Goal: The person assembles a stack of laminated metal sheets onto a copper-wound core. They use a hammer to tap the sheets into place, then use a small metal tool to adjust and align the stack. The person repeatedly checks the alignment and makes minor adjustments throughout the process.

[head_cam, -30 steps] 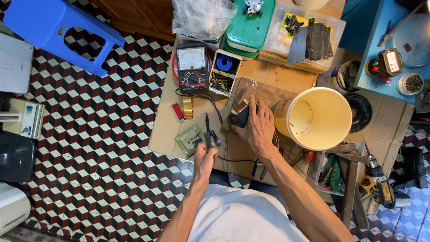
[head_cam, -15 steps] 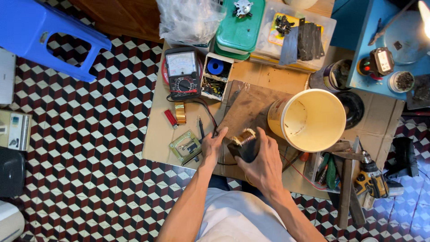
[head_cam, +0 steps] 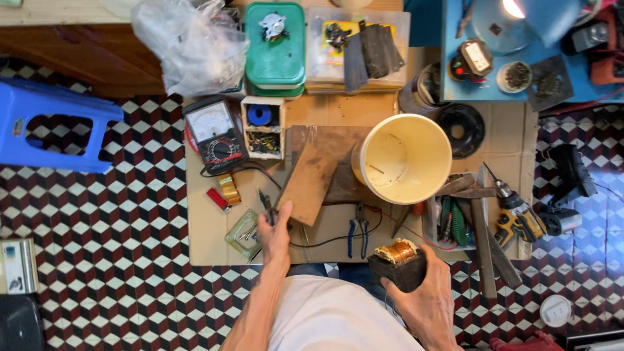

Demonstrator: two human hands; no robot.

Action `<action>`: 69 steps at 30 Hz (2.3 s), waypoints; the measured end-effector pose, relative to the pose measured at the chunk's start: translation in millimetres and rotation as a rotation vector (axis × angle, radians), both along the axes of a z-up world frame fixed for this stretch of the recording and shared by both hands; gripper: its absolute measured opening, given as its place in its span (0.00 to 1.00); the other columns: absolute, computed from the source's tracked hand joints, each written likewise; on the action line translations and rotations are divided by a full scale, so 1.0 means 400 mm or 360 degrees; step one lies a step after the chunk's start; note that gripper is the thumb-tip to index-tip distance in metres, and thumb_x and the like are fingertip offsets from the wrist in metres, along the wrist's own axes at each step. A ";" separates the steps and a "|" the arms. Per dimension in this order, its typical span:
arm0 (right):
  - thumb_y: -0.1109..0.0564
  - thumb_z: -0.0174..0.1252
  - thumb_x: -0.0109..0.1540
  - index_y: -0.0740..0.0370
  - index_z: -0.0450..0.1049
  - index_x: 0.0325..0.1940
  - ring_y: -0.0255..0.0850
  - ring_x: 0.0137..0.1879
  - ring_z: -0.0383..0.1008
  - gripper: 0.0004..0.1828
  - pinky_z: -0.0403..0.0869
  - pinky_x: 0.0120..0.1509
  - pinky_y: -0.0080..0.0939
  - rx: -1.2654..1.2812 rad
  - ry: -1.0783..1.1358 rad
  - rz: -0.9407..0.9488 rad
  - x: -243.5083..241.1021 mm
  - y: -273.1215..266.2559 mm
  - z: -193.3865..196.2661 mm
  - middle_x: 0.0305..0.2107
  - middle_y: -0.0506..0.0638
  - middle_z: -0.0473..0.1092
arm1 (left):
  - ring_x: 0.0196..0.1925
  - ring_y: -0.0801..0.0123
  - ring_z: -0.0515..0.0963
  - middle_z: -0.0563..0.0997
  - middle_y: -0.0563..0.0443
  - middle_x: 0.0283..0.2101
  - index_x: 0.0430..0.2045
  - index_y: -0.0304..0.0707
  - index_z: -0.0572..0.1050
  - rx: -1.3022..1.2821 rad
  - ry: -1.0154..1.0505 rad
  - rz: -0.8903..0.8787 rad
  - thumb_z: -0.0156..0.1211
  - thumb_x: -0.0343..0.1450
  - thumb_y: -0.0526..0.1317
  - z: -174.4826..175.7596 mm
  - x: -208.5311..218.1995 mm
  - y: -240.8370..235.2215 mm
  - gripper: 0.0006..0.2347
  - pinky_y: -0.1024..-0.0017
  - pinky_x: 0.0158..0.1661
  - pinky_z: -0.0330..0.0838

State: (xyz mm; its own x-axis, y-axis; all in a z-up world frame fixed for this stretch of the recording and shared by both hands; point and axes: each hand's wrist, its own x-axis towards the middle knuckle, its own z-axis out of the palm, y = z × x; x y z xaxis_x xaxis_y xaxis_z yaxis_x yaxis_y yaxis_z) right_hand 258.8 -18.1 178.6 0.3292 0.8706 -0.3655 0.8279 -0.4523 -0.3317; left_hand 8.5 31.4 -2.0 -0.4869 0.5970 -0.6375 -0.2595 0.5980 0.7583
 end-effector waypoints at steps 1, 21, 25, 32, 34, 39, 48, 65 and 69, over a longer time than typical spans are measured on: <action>0.47 0.76 0.42 0.61 0.56 0.70 0.53 0.63 0.63 0.58 0.68 0.63 0.52 -0.0077 -0.0013 -0.0090 0.020 -0.014 0.004 0.55 0.61 0.62 | 0.36 0.76 0.74 0.78 0.59 0.37 0.41 0.37 0.74 0.0081 -0.0003 0.0037 0.71 0.62 0.55 0.044 -0.017 -0.011 0.24 0.77 0.37 0.69; 0.44 0.79 0.43 0.52 0.54 0.73 0.50 0.63 0.65 0.60 0.68 0.66 0.51 -0.0120 0.0056 -0.0371 0.160 -0.079 0.000 0.53 0.58 0.61 | 0.17 0.79 0.56 0.62 0.63 0.18 0.31 0.35 0.77 0.0272 -0.0242 -0.1012 0.69 0.66 0.53 0.293 0.206 0.425 0.17 0.74 0.17 0.48; 0.44 0.79 0.42 0.55 0.54 0.72 0.51 0.62 0.64 0.60 0.68 0.64 0.51 -0.0044 0.0068 -0.0318 0.162 -0.064 0.015 0.53 0.60 0.60 | 0.26 0.83 0.69 0.74 0.65 0.21 0.29 0.33 0.83 0.0392 0.0191 -0.1133 0.70 0.66 0.54 0.272 0.204 0.446 0.19 0.77 0.27 0.63; 0.42 0.78 0.44 0.59 0.55 0.72 0.50 0.56 0.68 0.59 0.71 0.58 0.50 -0.0023 0.0070 -0.0239 0.170 0.032 0.137 0.48 0.59 0.61 | 0.21 0.79 0.60 0.65 0.63 0.19 0.22 0.39 0.79 0.0371 0.0063 -0.1016 0.68 0.66 0.57 0.234 0.206 0.451 0.18 0.73 0.22 0.55; 0.42 0.77 0.44 0.58 0.54 0.72 0.50 0.53 0.70 0.59 0.73 0.55 0.49 -0.0003 0.0097 -0.0230 0.174 0.082 0.176 0.48 0.59 0.61 | 0.18 0.75 0.55 0.58 0.60 0.17 0.14 0.36 0.70 0.0279 -0.0072 -0.1023 0.68 0.68 0.58 0.223 0.198 0.461 0.24 0.71 0.18 0.48; 0.46 0.76 0.42 0.62 0.58 0.68 0.54 0.56 0.69 0.55 0.71 0.58 0.53 0.0527 0.0086 0.0308 0.183 0.244 0.227 0.51 0.63 0.63 | 0.16 0.78 0.53 0.60 0.62 0.17 0.15 0.39 0.72 0.0316 -0.0187 -0.1013 0.67 0.66 0.60 0.212 0.195 0.456 0.23 0.73 0.16 0.44; 0.49 0.78 0.45 0.62 0.57 0.69 0.57 0.58 0.67 0.54 0.68 0.61 0.55 0.0708 -0.0003 0.0804 0.167 0.515 0.180 0.49 0.64 0.66 | 0.18 0.79 0.59 0.62 0.63 0.16 0.25 0.43 0.83 0.0206 -0.0081 -0.1005 0.66 0.63 0.60 0.195 0.212 0.454 0.19 0.71 0.18 0.52; 0.45 0.78 0.44 0.61 0.56 0.72 0.59 0.57 0.67 0.59 0.68 0.60 0.58 0.0729 -0.0069 0.0798 0.158 0.533 0.151 0.50 0.63 0.65 | 0.16 0.78 0.56 0.57 0.64 0.15 0.24 0.41 0.81 0.0145 -0.0088 -0.1047 0.65 0.64 0.62 0.236 0.206 0.451 0.21 0.71 0.17 0.48; 0.43 0.77 0.46 0.61 0.56 0.72 0.60 0.54 0.68 0.58 0.68 0.57 0.59 0.0613 -0.0086 0.0574 0.122 0.530 0.147 0.50 0.65 0.63 | 0.14 0.77 0.54 0.55 0.62 0.15 0.21 0.36 0.77 0.0146 -0.0097 -0.1055 0.65 0.65 0.62 0.252 0.195 0.446 0.24 0.71 0.16 0.47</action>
